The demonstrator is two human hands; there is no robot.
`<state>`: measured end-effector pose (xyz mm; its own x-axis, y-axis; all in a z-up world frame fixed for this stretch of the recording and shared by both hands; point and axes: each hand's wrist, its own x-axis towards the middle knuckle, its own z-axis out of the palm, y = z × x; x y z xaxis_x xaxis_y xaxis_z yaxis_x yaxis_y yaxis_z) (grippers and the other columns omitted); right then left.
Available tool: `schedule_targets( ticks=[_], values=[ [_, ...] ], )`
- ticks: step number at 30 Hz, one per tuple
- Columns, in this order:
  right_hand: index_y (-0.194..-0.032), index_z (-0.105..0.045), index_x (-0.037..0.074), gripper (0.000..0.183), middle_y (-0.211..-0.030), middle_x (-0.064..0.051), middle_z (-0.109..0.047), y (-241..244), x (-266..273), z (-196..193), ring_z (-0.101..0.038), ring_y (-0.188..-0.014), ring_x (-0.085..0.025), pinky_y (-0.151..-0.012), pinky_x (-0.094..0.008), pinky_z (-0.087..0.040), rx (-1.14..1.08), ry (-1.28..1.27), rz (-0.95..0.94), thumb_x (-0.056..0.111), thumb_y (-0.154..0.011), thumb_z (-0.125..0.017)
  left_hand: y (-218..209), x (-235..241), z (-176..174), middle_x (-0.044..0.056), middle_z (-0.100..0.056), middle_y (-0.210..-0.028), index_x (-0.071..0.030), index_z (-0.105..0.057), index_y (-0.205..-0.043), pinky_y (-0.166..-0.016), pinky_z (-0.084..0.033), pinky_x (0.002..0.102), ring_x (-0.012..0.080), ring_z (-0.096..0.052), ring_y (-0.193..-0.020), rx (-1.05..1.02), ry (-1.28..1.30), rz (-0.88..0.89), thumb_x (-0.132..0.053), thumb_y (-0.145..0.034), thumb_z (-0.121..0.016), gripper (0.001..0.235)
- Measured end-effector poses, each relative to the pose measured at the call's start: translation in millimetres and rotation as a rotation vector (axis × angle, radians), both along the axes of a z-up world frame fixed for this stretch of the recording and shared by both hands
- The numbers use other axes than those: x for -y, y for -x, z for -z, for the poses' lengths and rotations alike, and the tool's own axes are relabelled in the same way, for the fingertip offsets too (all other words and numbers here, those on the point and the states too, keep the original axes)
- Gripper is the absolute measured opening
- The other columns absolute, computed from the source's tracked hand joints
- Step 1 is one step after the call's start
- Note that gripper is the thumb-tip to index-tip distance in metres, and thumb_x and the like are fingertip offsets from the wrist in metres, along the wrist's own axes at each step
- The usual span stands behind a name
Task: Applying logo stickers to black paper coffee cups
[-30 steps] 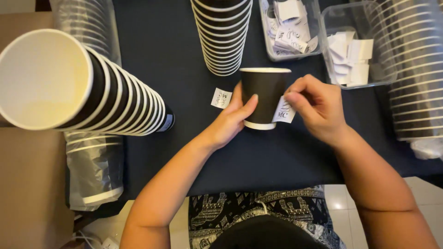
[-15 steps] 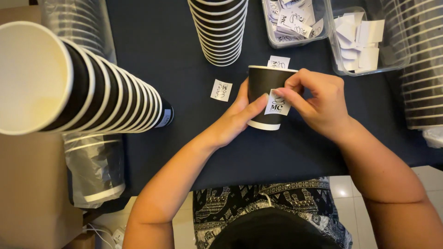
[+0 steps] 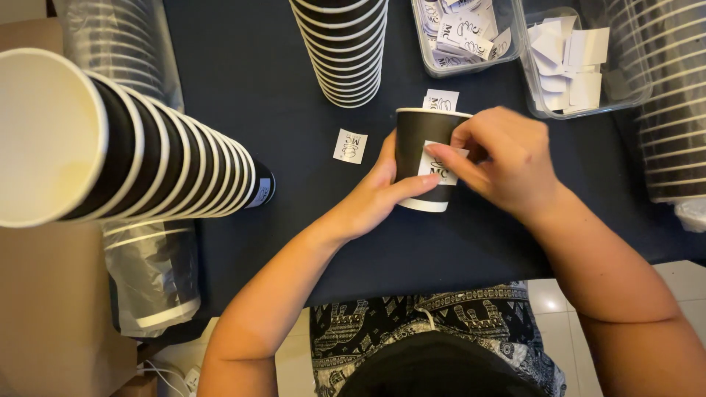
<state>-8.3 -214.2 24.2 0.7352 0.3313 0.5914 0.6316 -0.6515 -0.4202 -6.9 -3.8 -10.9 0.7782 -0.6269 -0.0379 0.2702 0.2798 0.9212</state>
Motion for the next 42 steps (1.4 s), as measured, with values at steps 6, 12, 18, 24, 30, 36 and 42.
schedule_targets(
  ticks=[6, 12, 18, 24, 30, 36, 42],
  values=[
    [-0.078, -0.054, 0.005, 0.067, -0.067, -0.004, -0.050, -5.1, 34.0, 21.3, -0.045, -0.056, -0.020, -0.055, -0.035, -0.035, 0.274, 0.202, 0.207, 0.062, -0.097, -0.084, 1.0, -1.5, -5.2, 0.010, -0.036, -0.157, -0.008, -0.010, -0.162, -0.123, -0.033, 0.034, 0.0154, -0.038, -0.142, -0.027, 0.033, 0.075, -0.019, -0.095, -0.065, 0.087],
    [-0.070, -0.043, 0.011, 0.063, -0.060, -0.003, -0.035, 6.8, -12.2, 17.7, -0.044, -0.050, -0.027, -0.050, -0.039, -0.039, 0.242, 0.009, -0.047, 0.049, -0.085, -0.091, -6.5, -1.1, 18.5, 0.028, -0.041, -0.154, 0.002, -0.031, -0.156, -0.126, -0.026, 0.052, 0.0353, -0.036, -0.148, 0.154, -0.135, -0.175, -0.037, -0.111, -0.045, 0.062],
    [-0.070, -0.045, 0.012, 0.059, -0.060, -0.005, -0.038, -1.1, 11.2, 30.1, -0.048, -0.052, -0.034, -0.051, -0.046, -0.039, 0.194, 0.050, 0.064, 0.049, -0.097, -0.082, 3.8, 0.1, -17.0, 0.031, -0.044, -0.151, 0.006, -0.034, -0.154, -0.125, -0.025, 0.054, 0.0417, -0.039, -0.147, 0.258, -0.261, -0.234, -0.046, -0.112, -0.028, 0.067],
    [-0.070, -0.047, 0.015, 0.064, -0.063, -0.002, -0.041, -13.8, 30.5, 54.1, -0.047, -0.052, -0.030, -0.054, -0.041, -0.040, 0.380, 0.095, 0.263, 0.057, -0.103, -0.081, 4.8, -4.7, -17.7, 0.032, -0.044, -0.152, 0.005, -0.030, -0.155, -0.123, -0.028, 0.056, 0.0423, -0.040, -0.145, 0.348, -0.285, -0.290, -0.040, -0.110, -0.038, 0.064],
    [-0.082, -0.062, 0.009, 0.046, -0.058, 0.004, -0.057, -43.3, 59.1, 53.5, -0.062, -0.057, -0.022, -0.066, -0.032, -0.047, 0.027, -0.300, 0.255, 0.032, -0.121, -0.070, 1.0, -7.1, -1.8, 0.018, -0.043, -0.150, -0.004, -0.027, -0.154, -0.129, -0.021, 0.047, 0.0249, -0.038, -0.145, 0.605, -0.175, -0.696, -0.035, -0.069, -0.096, 0.114],
    [-0.108, -0.075, 0.009, 0.013, -0.085, -0.011, -0.070, -52.8, 37.2, 64.0, -0.071, -0.084, -0.034, -0.076, -0.044, -0.053, -0.149, 0.136, 0.264, 0.019, -0.103, -0.081, -27.4, -25.1, 2.9, 0.026, -0.039, -0.145, 0.010, -0.033, -0.148, -0.126, -0.029, 0.052, 0.0434, -0.043, -0.144, 0.968, -0.537, -1.379, -0.021, -0.052, -0.114, 0.129],
    [-0.116, -0.076, 0.000, 0.036, -0.110, -0.020, -0.065, -43.5, 20.0, 59.6, -0.066, -0.095, -0.041, -0.084, -0.051, -0.054, -0.293, 0.165, 0.267, 0.020, -0.087, -0.088, -33.3, -29.2, 2.2, 0.018, -0.042, -0.149, -0.008, -0.036, -0.154, -0.127, -0.029, 0.049, 0.0351, -0.045, -0.146, 0.713, -0.422, -1.381, -0.001, -0.068, -0.097, 0.106]
  ],
)
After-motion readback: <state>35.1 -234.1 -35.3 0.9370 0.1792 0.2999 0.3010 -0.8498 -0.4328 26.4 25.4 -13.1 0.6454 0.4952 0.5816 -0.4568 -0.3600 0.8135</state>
